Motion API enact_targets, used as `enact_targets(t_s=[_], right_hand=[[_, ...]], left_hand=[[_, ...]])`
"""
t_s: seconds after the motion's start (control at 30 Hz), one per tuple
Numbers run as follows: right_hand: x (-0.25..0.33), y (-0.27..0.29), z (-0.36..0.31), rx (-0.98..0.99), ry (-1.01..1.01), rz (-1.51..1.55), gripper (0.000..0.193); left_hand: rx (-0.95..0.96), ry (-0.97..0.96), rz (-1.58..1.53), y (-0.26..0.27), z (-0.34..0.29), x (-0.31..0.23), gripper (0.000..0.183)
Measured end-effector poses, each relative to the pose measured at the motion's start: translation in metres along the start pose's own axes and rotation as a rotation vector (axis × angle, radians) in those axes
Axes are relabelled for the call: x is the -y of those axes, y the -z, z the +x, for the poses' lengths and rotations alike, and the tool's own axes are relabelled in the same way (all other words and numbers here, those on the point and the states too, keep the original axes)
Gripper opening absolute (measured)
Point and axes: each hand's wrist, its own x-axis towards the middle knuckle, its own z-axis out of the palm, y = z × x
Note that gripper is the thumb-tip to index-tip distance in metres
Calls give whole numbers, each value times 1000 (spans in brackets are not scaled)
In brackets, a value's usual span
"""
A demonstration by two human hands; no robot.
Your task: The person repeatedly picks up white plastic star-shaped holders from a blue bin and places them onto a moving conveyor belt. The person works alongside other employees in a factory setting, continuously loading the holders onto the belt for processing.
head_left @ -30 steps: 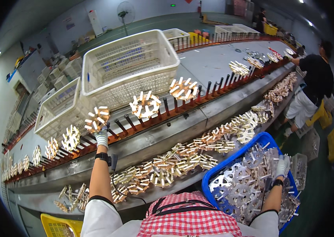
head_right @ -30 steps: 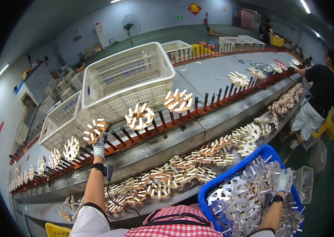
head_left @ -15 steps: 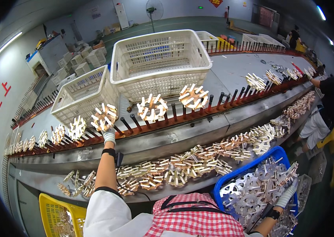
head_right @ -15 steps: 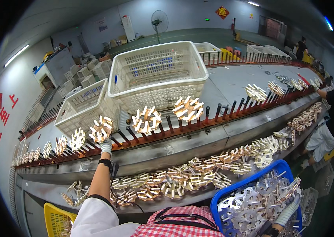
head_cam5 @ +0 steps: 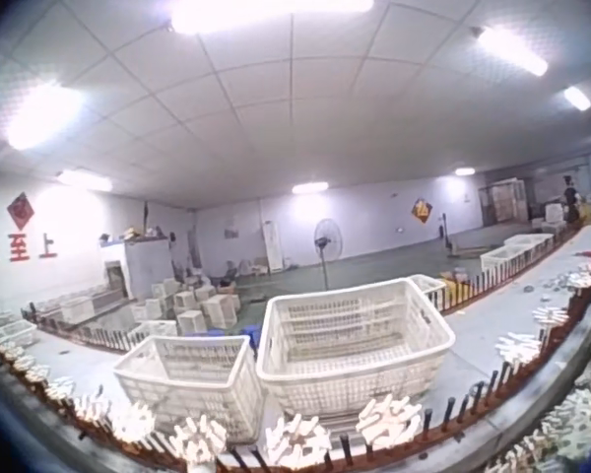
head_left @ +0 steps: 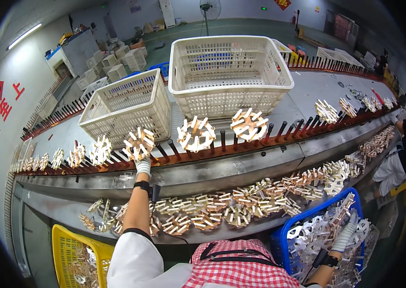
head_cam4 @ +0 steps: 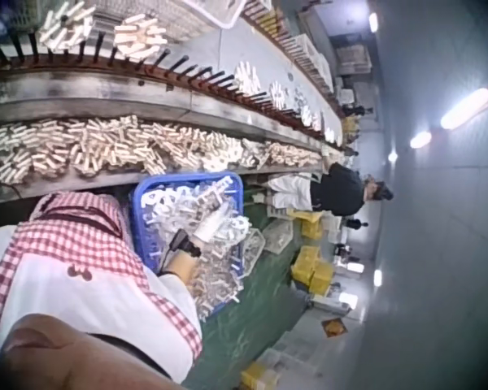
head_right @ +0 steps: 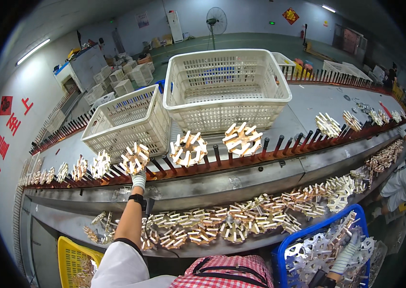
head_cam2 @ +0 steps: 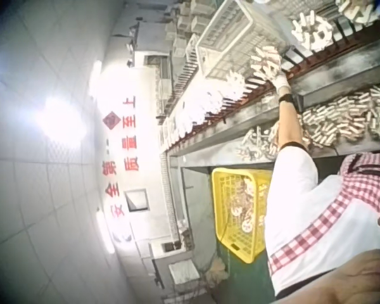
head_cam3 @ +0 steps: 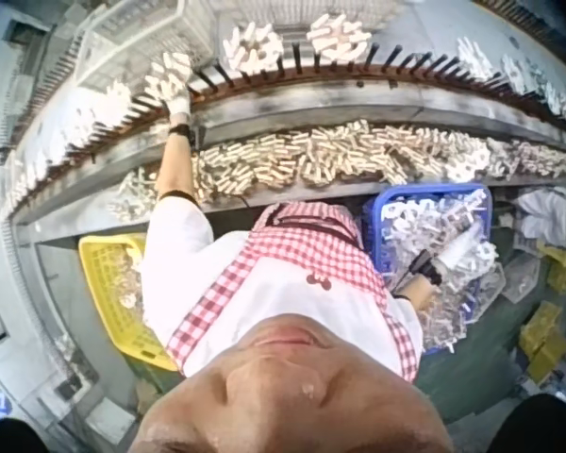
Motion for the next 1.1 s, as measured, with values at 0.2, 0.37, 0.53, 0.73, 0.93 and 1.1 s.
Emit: enact_targets(t_s=[0.2,0.37,0.53,0.73,0.93,1.1], right_hand=[[35,-70,-83,40,-53,163,22],[35,-73,-99,336,-102,209,31],[72,-117,-150,206,19,134,34],[65,-123,-171,174,-47,160,35],[80,-133,-184,148,-18,157,30],[76,-138,-180,129,9,168,30]], left_hand=[[171,695,-1573,91,-61,-33,38],[-154,139,-1189,193,-3,-48,47],[185,142,-918,188,48,-12,38],[-13,-30,-580,212,52,28,34],[41,-121,-410,253,17,-5,37],[-165,-77,-395,218,19,18,27]])
